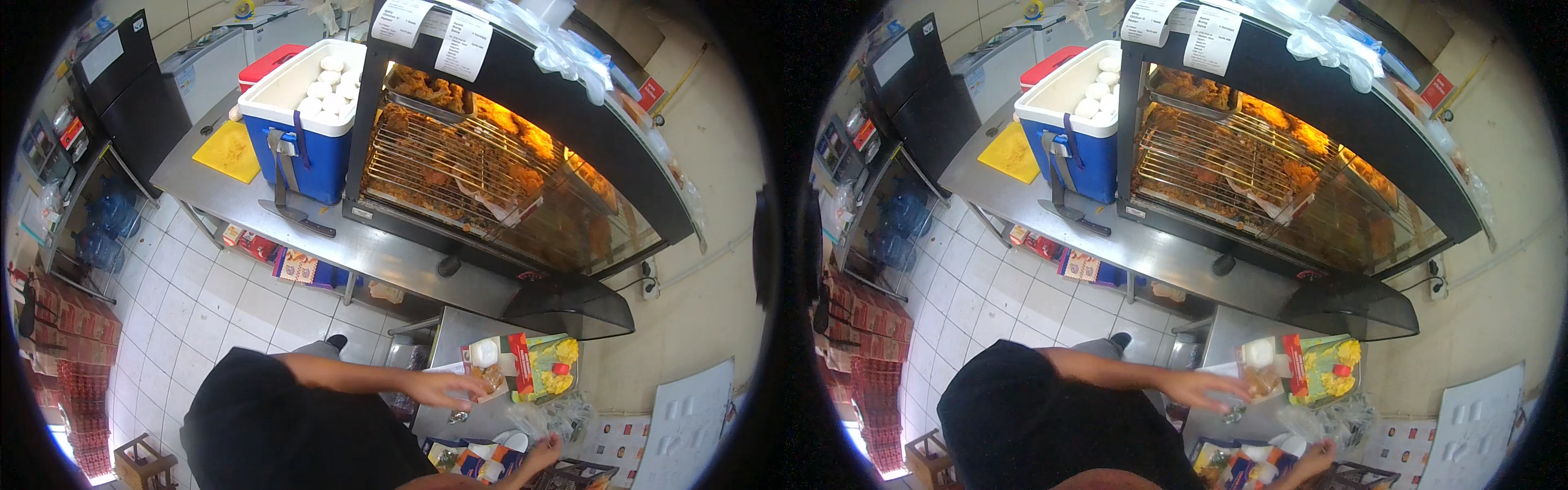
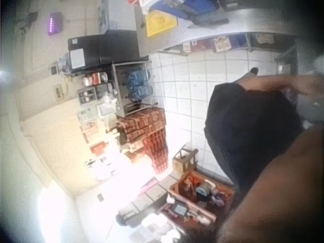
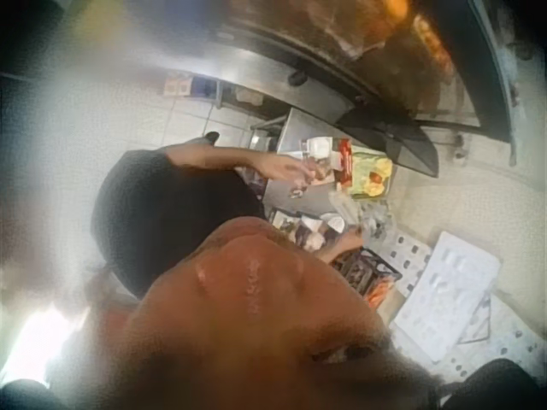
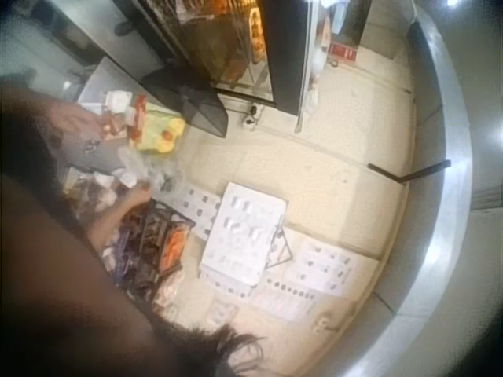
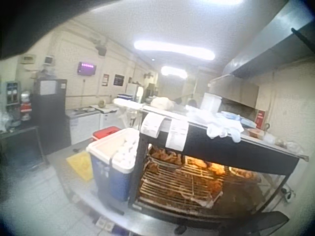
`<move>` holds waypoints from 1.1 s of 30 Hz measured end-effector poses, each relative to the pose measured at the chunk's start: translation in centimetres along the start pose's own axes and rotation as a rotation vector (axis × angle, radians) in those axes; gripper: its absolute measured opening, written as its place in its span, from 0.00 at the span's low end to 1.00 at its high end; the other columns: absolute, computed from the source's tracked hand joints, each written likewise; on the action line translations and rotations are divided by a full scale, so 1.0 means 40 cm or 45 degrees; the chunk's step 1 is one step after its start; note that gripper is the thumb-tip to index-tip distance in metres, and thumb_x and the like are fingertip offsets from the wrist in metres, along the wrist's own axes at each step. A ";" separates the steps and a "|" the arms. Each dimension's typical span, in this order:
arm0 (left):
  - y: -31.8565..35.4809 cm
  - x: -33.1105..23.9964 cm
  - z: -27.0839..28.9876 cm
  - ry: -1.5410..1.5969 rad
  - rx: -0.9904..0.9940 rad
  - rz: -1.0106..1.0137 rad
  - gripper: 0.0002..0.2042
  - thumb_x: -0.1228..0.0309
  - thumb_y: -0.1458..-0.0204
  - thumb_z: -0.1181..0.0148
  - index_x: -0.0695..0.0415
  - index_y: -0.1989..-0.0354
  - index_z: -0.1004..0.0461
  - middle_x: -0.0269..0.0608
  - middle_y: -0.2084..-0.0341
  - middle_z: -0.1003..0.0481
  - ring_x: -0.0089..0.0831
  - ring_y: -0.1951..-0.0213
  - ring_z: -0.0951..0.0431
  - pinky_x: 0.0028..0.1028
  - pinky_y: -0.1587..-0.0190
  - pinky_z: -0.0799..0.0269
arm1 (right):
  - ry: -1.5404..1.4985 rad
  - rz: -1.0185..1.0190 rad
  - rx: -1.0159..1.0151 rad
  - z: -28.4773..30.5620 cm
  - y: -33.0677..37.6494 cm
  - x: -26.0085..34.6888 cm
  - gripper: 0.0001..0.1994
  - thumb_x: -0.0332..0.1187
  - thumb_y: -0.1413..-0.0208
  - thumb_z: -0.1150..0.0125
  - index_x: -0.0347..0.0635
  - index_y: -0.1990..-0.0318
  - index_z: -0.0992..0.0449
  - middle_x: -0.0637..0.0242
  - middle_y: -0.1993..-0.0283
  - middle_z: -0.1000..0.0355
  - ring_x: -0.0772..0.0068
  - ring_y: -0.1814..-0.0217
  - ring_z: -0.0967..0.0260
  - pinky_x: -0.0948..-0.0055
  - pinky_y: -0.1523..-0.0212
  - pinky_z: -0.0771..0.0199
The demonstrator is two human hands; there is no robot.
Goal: The person assembles food boxes by scooping scrambled eggs into containers, placing buns and fried chicken pieces inside, and adding seaweed packets. They retrieve buns from a cooler and chicken from a heated display, then arrange the completed boxes on the counter.
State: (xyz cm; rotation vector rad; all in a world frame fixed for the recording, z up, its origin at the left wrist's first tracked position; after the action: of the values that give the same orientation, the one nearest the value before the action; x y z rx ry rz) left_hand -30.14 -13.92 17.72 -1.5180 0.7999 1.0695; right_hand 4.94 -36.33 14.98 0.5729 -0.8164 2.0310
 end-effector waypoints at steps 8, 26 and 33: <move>0.466 0.028 0.235 -0.031 -1.028 0.562 0.17 0.67 0.42 0.48 0.63 0.47 0.33 0.42 0.55 0.27 0.27 0.52 0.28 0.29 0.47 0.34 | 0.592 0.102 0.274 0.018 -0.069 -0.175 0.04 0.24 0.63 0.44 0.34 0.77 0.25 0.51 0.78 0.29 0.52 0.74 0.29 0.63 0.68 0.30; 0.800 -0.212 0.443 -0.320 -1.082 0.667 0.09 0.72 0.44 0.47 0.61 0.58 0.26 0.38 0.68 0.24 0.29 0.68 0.25 0.28 0.63 0.29 | -0.457 0.887 1.003 -0.308 0.320 0.947 0.13 0.19 0.54 0.48 0.36 0.58 0.26 0.63 0.59 0.27 0.69 0.57 0.30 0.75 0.55 0.31; 0.499 -0.281 0.421 0.322 -0.685 0.004 0.15 0.73 0.46 0.42 0.62 0.50 0.32 0.39 0.57 0.29 0.26 0.53 0.29 0.26 0.48 0.35 | -0.993 0.609 1.352 -0.427 0.484 1.259 0.08 0.28 0.44 0.45 0.36 0.58 0.27 0.72 0.67 0.31 0.88 0.73 0.39 0.83 0.73 0.38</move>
State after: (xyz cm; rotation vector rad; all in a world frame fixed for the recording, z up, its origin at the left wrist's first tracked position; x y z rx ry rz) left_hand -55.96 -2.26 20.08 -2.1385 0.7156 1.1672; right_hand -39.77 -4.89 29.57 1.9994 -0.1855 2.6279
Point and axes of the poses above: each hand's wrist, its own y-axis away from the middle knuckle, its own z-axis out of the back of the hand, x = y × z, the point moved 3 cm from there along -y, towards the middle knuckle
